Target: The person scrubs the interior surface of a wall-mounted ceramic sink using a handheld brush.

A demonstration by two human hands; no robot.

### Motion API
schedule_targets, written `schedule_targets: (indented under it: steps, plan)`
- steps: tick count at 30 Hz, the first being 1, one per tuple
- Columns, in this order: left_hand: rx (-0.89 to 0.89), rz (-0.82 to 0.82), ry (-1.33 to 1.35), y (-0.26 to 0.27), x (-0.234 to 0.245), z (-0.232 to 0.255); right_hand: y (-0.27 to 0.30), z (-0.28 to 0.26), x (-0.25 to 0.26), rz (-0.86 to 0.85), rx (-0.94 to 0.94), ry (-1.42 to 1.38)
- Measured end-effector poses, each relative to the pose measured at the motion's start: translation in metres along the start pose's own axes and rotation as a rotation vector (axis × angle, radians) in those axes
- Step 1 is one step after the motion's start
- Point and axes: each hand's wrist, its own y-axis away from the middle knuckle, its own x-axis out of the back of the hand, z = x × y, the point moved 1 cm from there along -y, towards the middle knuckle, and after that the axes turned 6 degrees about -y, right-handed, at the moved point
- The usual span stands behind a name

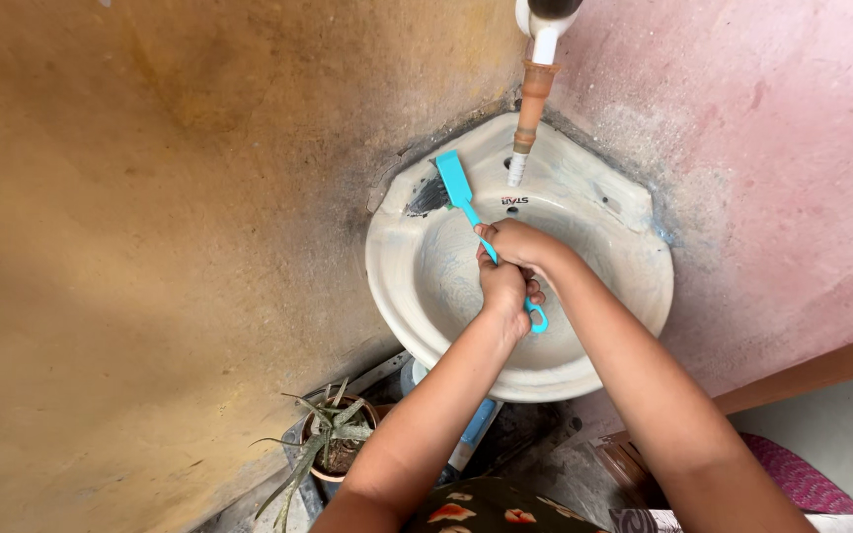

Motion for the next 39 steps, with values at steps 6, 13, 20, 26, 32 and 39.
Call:
schedule_targets:
  steps: [6, 13, 20, 26, 32, 39]
  plan:
    - [0.114, -0.249, -0.049, -0.054, 0.002, 0.007, -0.042, 0.005, 0.026, 0.262, 0.096, 0.097]
    - [-0.006, -0.230, -0.101, -0.101, 0.003, -0.014, -0.081, 0.013, 0.024, 0.361, 0.197, 0.143]
    - [-0.196, -0.005, 0.008, -0.072, -0.026, -0.057, -0.068, 0.048, 0.044, 0.221, 0.190, 0.399]
    - [-0.293, 0.104, 0.157, -0.048, -0.007, -0.051, -0.006, 0.009, -0.001, 0.262, 0.291, 0.336]
    - [-0.215, 0.118, 0.117, -0.011, -0.004, -0.022, 0.013, -0.019, -0.014, 0.127, 0.182, 0.482]
    - [-0.088, -0.098, 0.009, -0.037, -0.007, -0.004, -0.023, -0.010, 0.014, 0.277, 0.326, 0.448]
